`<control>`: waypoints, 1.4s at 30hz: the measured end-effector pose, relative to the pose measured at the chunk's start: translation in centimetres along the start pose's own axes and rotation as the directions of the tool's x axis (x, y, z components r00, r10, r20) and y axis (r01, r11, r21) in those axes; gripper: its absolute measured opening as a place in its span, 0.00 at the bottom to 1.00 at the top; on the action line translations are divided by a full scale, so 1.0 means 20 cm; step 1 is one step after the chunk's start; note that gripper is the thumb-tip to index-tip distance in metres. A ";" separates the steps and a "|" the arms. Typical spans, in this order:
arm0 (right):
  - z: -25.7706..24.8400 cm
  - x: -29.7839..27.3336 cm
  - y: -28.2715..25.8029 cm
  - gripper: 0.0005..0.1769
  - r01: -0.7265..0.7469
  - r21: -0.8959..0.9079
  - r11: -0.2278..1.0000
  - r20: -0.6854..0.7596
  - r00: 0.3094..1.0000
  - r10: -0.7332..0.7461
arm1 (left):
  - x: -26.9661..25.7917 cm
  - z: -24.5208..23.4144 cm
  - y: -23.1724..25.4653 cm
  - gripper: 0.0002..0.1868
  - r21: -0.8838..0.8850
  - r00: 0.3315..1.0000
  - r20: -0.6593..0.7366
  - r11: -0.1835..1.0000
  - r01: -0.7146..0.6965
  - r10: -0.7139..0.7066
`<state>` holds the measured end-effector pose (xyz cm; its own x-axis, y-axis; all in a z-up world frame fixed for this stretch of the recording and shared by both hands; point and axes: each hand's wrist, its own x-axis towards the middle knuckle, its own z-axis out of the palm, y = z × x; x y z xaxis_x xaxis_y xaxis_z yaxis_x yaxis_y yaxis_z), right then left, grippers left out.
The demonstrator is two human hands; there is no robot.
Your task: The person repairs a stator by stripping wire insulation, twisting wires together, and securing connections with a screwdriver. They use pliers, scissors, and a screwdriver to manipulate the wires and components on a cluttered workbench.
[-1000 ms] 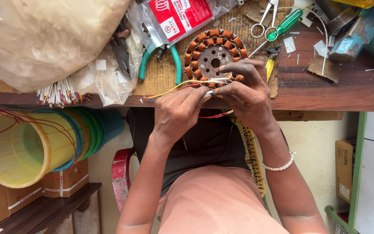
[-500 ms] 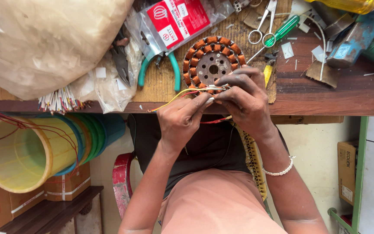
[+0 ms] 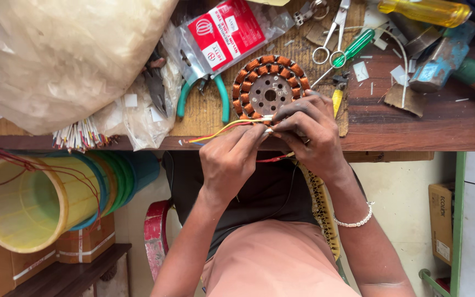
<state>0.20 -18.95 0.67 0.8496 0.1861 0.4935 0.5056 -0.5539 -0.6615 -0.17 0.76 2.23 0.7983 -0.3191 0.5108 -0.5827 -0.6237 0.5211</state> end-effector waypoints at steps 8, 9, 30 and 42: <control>0.00 0.02 0.00 0.11 0.037 -0.024 0.999 0.025 0.999 -0.037 | 0.01 0.00 -0.05 0.14 -0.117 0.999 0.002 0.992 -0.043 0.044; 0.00 0.02 0.00 0.11 0.041 -0.040 0.998 0.024 0.999 -0.041 | 0.01 0.00 -0.06 0.14 -0.127 0.999 0.027 0.991 -0.037 0.041; -0.12 -0.28 0.12 0.11 -0.030 -0.198 0.980 -0.455 0.888 -0.065 | 0.00 0.08 -0.14 0.15 0.086 0.993 0.019 0.989 -0.122 0.121; -0.28 -0.51 0.44 0.23 -0.296 -0.302 0.906 -0.564 0.822 0.081 | 0.08 0.10 -0.09 0.09 0.050 0.997 -0.058 0.998 -0.037 0.040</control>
<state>-4.84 -30.27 -6.98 0.6545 -0.3490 0.6707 0.1613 -0.8022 -0.5749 2.47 -0.15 0.79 0.7640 -0.3019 0.5703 -0.6038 -0.6461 0.4669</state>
